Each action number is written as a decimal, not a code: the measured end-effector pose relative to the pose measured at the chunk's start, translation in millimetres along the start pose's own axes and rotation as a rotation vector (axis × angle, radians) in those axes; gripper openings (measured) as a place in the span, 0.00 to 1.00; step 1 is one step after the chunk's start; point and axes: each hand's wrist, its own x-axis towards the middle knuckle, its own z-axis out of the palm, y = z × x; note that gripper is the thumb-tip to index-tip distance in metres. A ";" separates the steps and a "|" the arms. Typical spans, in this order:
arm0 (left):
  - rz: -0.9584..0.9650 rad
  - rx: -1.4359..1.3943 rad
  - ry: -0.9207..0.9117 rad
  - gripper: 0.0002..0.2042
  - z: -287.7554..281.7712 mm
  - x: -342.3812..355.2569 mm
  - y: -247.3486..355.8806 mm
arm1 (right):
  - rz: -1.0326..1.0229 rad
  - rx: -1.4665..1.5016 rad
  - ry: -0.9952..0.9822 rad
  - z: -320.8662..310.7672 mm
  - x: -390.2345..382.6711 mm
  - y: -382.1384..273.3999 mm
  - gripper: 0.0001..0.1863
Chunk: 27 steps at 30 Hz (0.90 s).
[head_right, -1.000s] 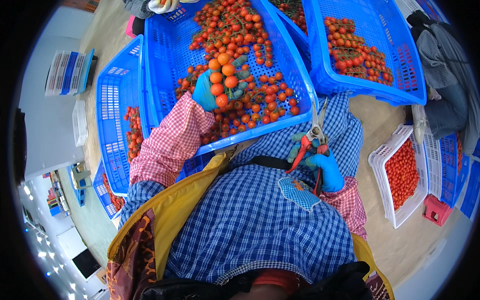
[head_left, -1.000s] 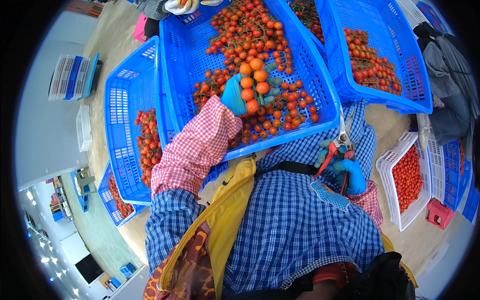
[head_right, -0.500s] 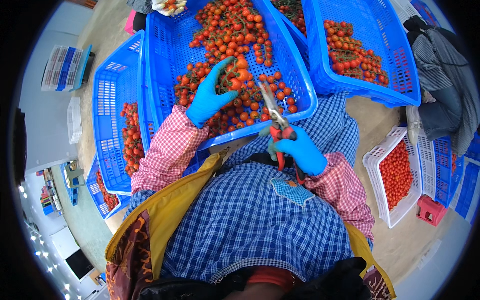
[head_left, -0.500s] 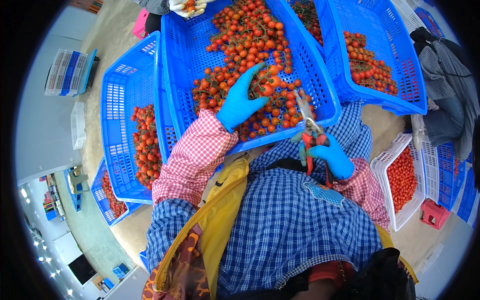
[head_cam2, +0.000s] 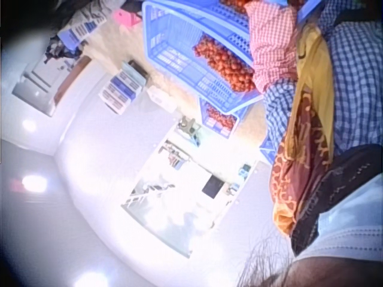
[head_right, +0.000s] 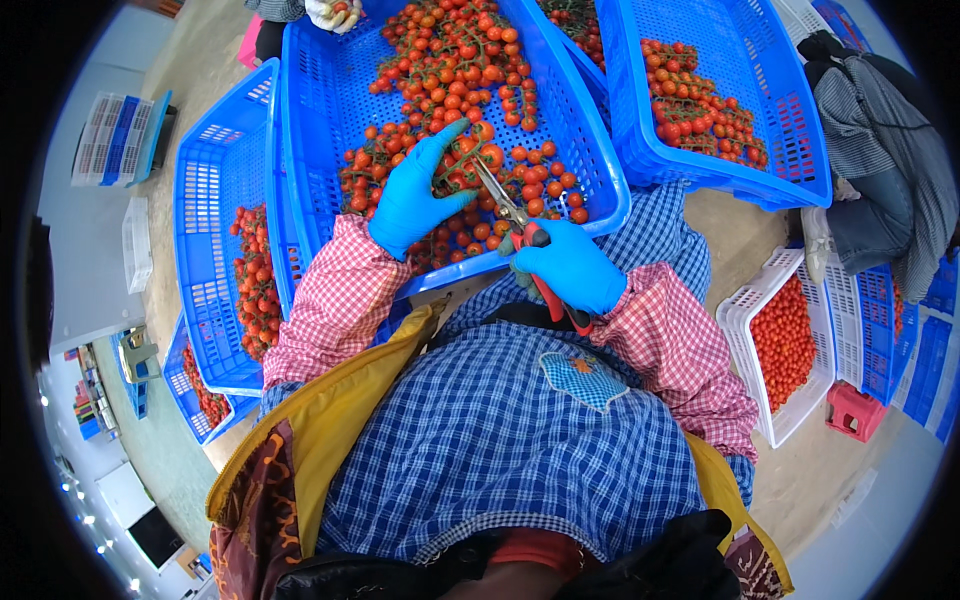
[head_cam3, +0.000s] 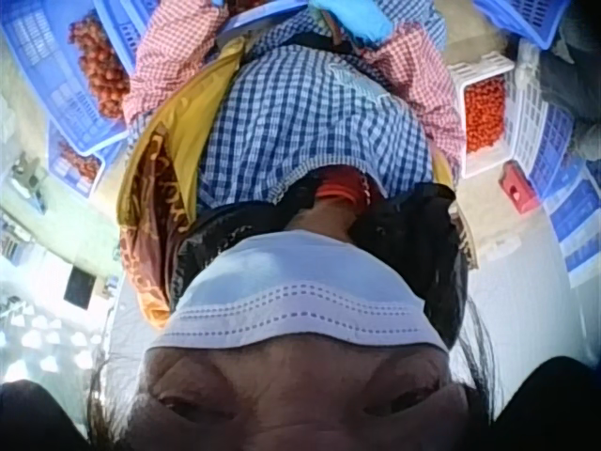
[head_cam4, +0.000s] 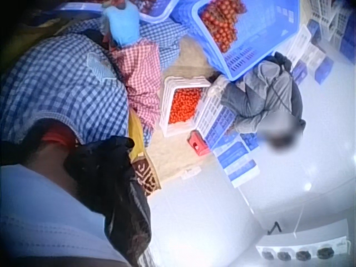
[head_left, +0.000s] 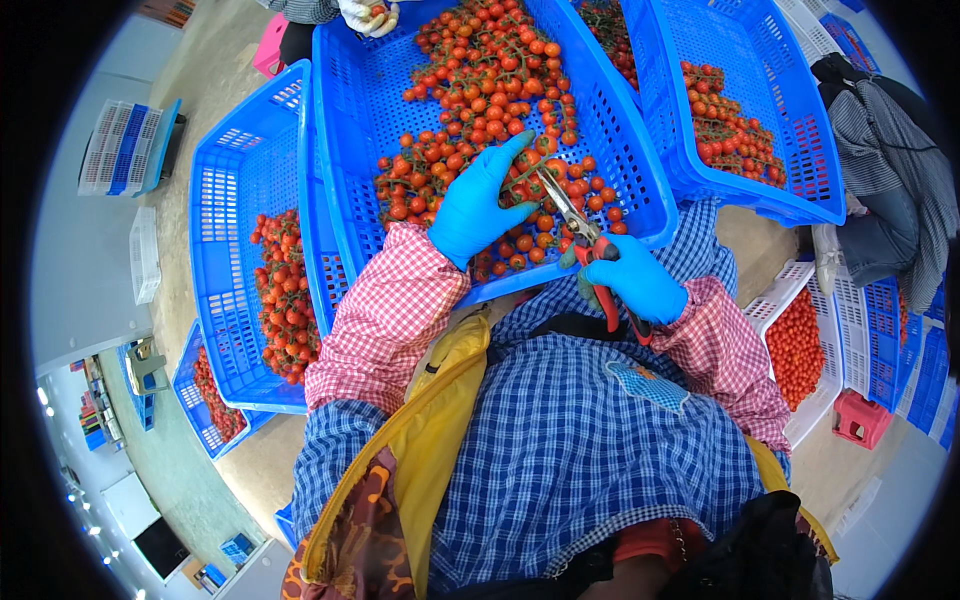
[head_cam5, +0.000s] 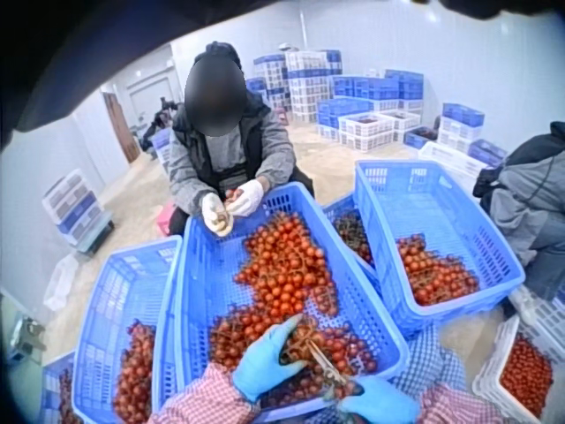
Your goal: The person sits on the floor and uses shears to cut cherry tomatoes from their vines, placing the trimmed tomatoes into a blue basket. The person handles the tomatoes one by one, cutting the stems and dropping the fruit into the container.
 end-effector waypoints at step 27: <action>-0.620 -1.762 -0.207 0.28 -16.0 4.7 -22.7 | -0.200 0.393 -0.118 6.9 -9.3 8.1 0.18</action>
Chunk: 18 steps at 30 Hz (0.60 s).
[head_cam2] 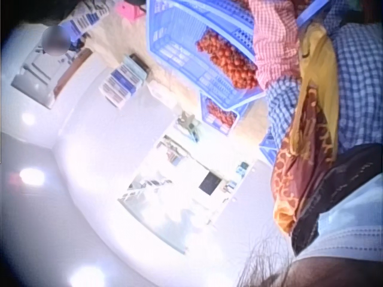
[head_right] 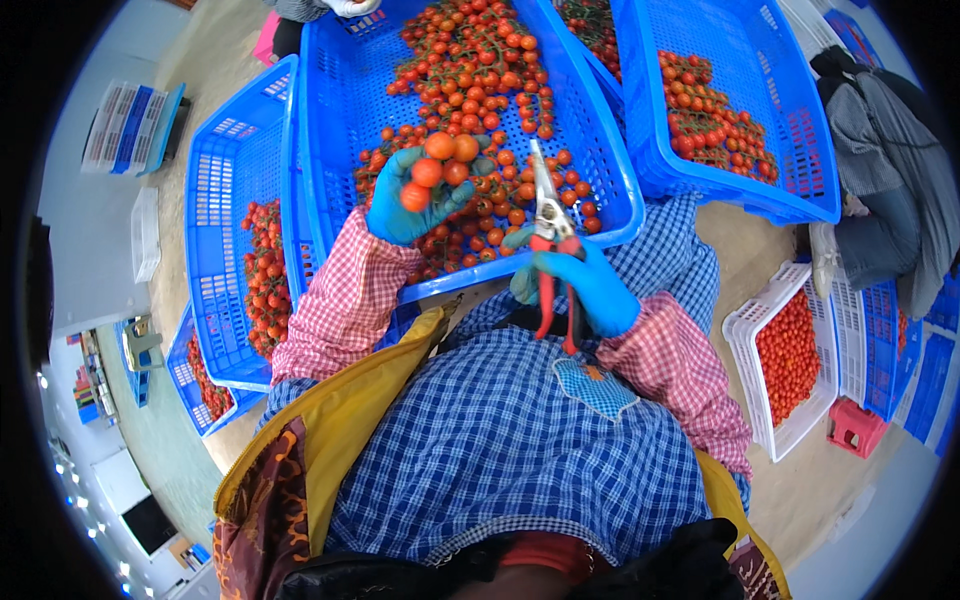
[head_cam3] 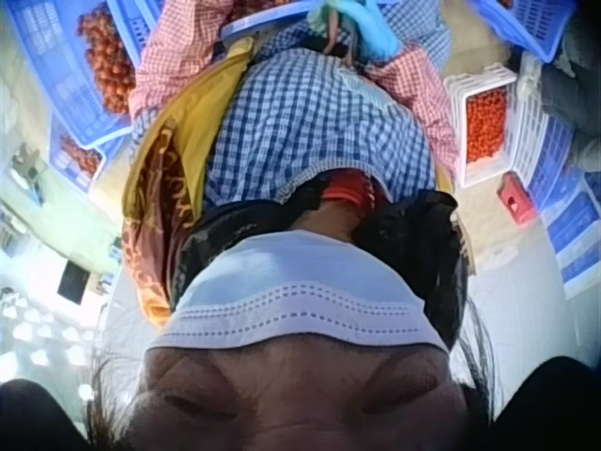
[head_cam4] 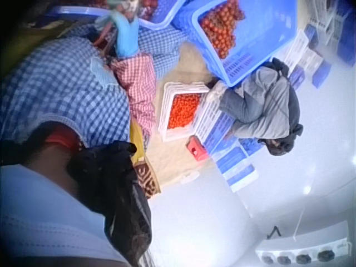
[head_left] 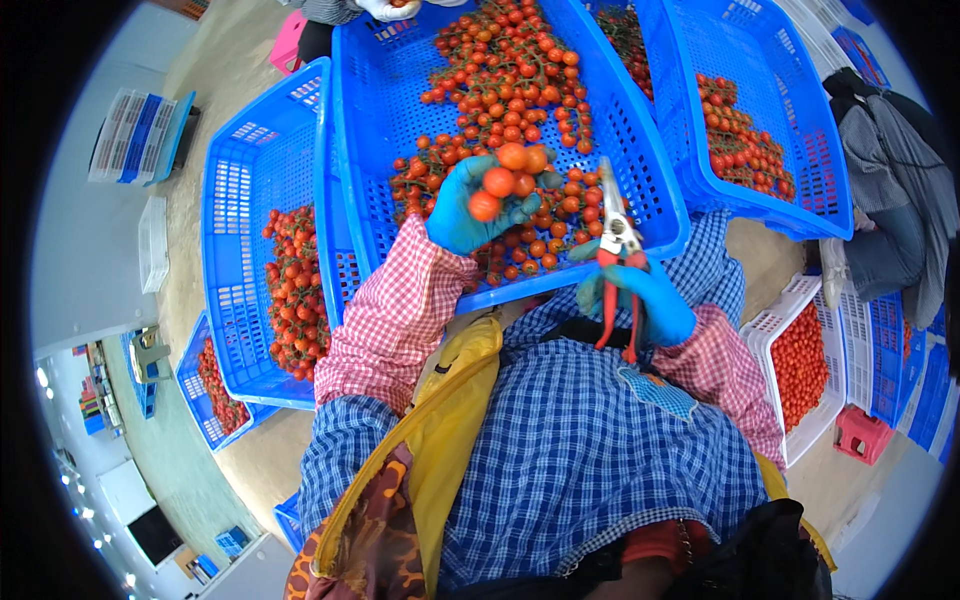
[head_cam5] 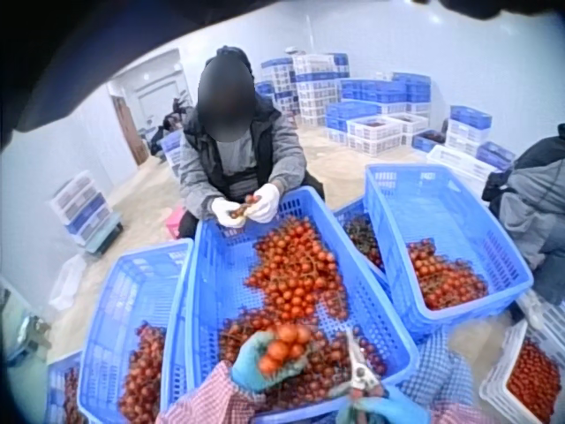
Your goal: The person sits on the floor and uses shears to cut cherry tomatoes from their vines, placing the trimmed tomatoes into a blue basket. The person handles the tomatoes one by one, cutting the stems and dropping the fruit into the container.
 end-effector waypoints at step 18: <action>-0.097 -0.373 -0.421 0.42 -7.9 7.2 -10.3 | 0.058 0.172 0.239 -20.4 -30.1 13.1 0.38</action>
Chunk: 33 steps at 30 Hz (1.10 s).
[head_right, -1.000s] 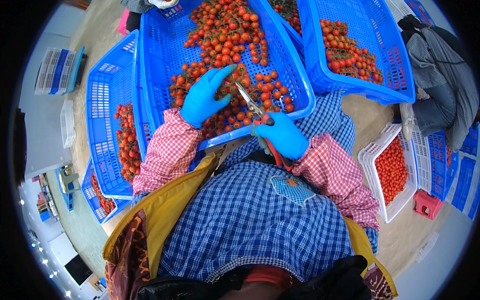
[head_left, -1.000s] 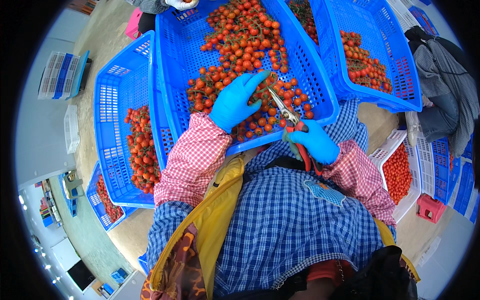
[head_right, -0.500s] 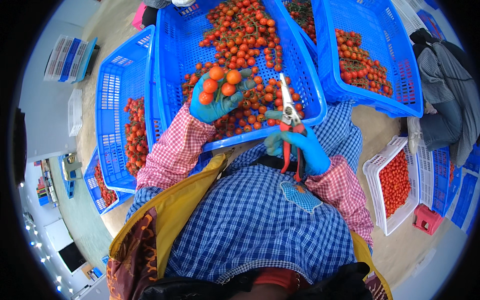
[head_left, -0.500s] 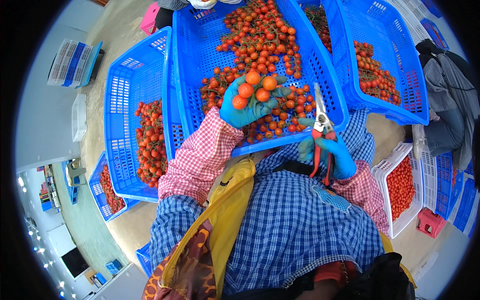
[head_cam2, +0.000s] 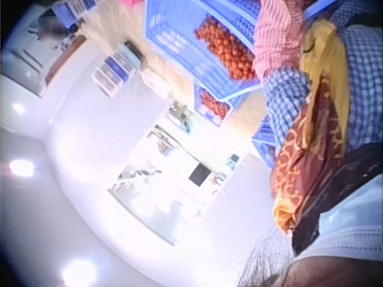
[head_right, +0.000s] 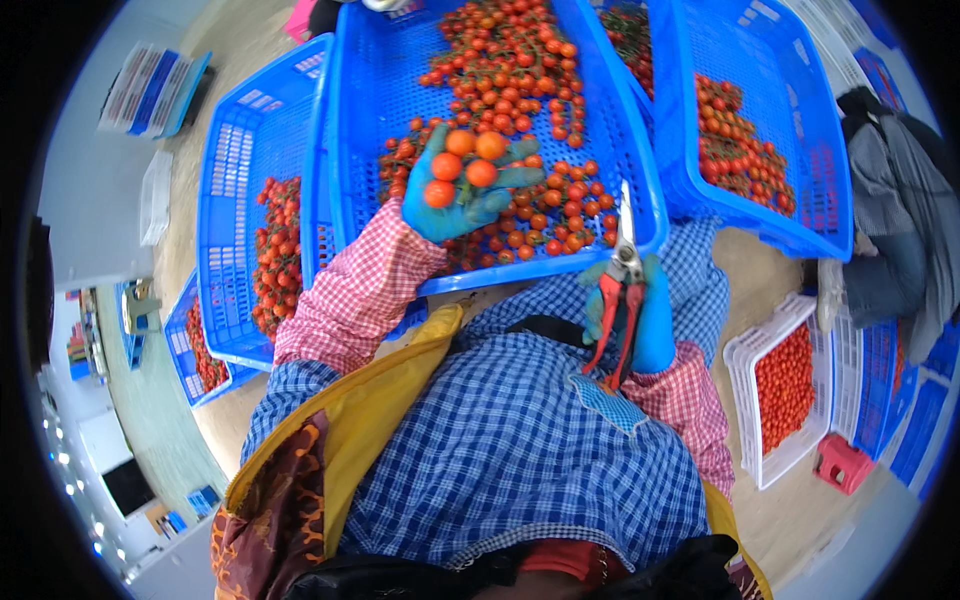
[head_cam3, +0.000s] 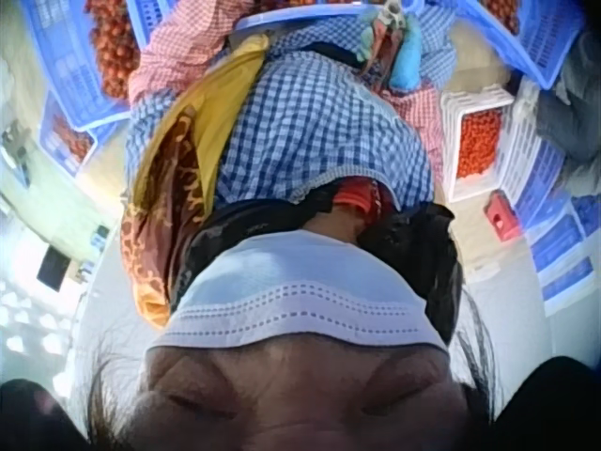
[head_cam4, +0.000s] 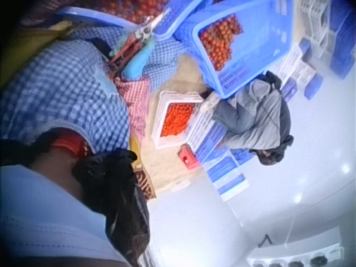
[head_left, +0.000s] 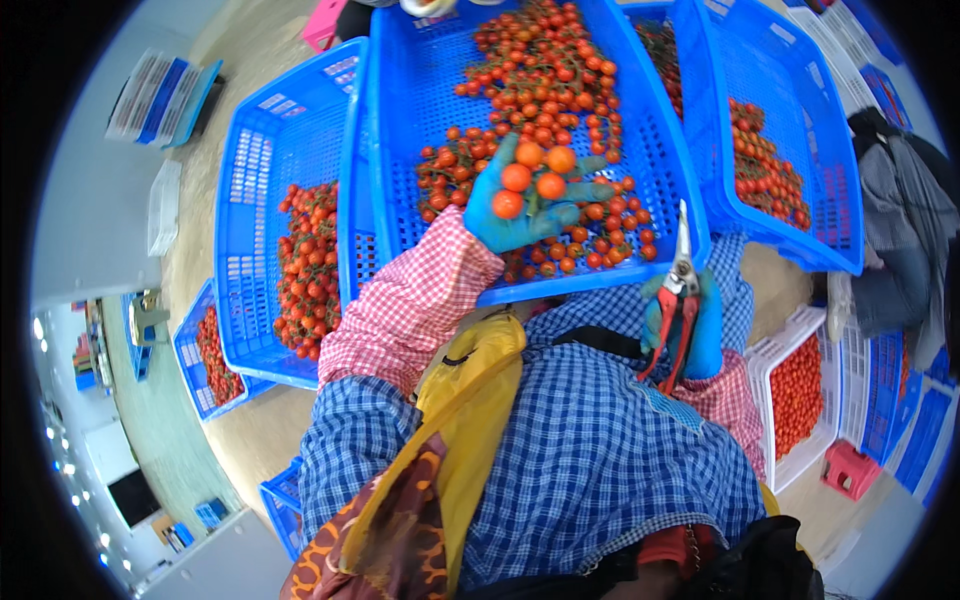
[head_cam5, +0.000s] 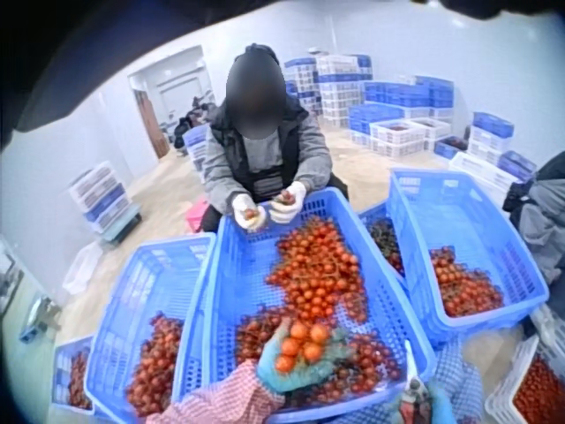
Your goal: The person sits on the floor and uses shears to cut cherry tomatoes from their vines, placing the trimmed tomatoes into a blue basket. The person handles the tomatoes one by one, cutting the stems and dropping the fruit into the container.
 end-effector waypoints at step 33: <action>1.322 0.881 0.604 0.26 40.1 -149.0 84.7 | -0.018 -0.014 -0.030 8.1 0.7 10.4 0.28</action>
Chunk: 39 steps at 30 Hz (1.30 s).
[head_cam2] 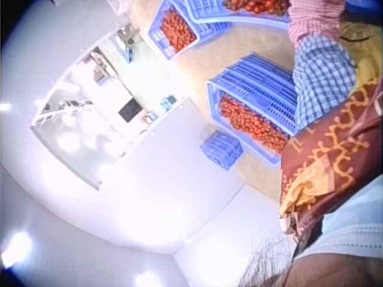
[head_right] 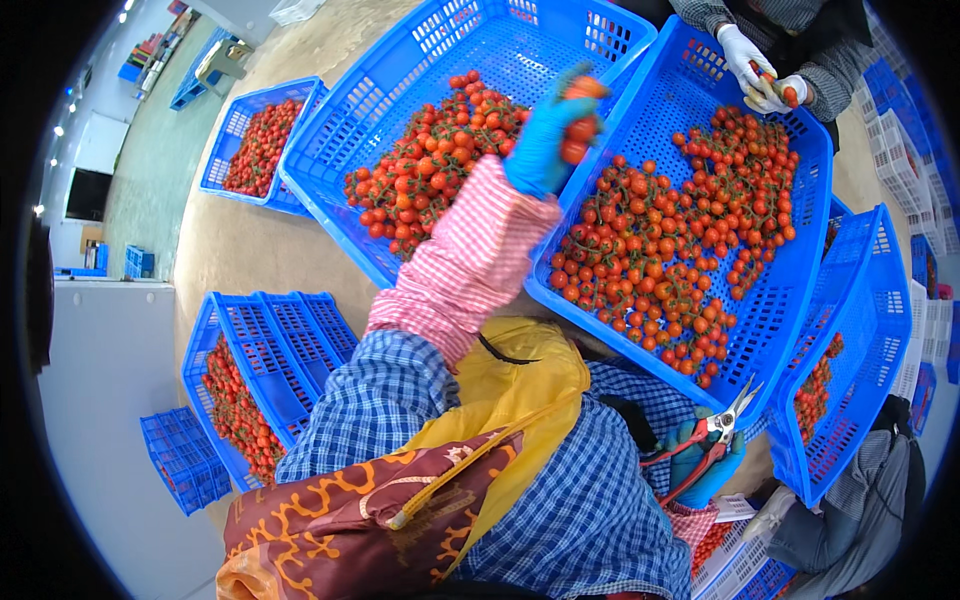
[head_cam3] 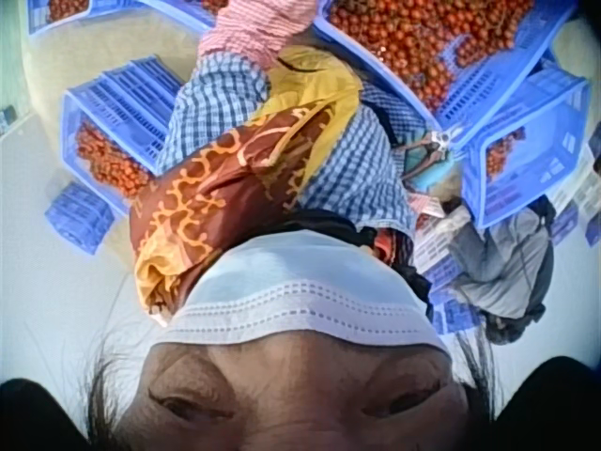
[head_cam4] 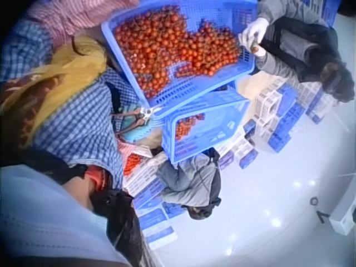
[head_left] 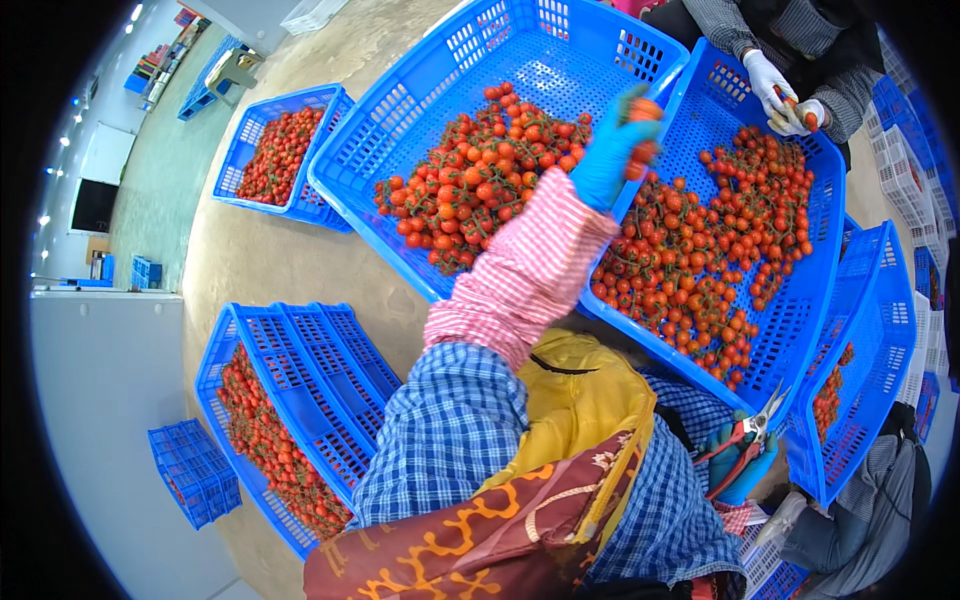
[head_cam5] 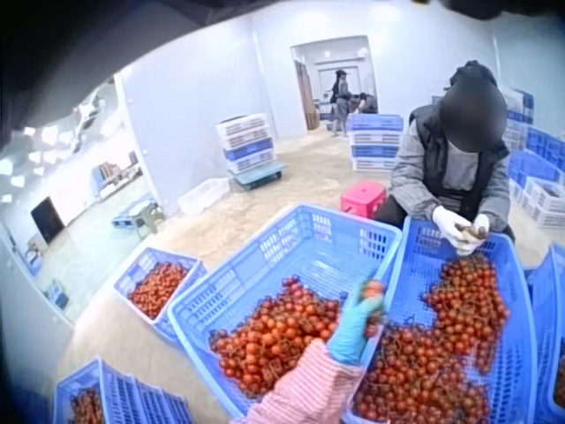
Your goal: The person sits on the floor and uses shears to cut cherry tomatoes from their vines, placing the trimmed tomatoes into a blue basket. The person handles the tomatoes one by one, cutting the stems and dropping the fruit into the container.
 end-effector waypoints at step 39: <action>-0.014 1.179 0.009 0.21 -188.2 -18.3 77.5 | -0.068 -0.074 0.214 20.3 -1.2 -0.8 0.31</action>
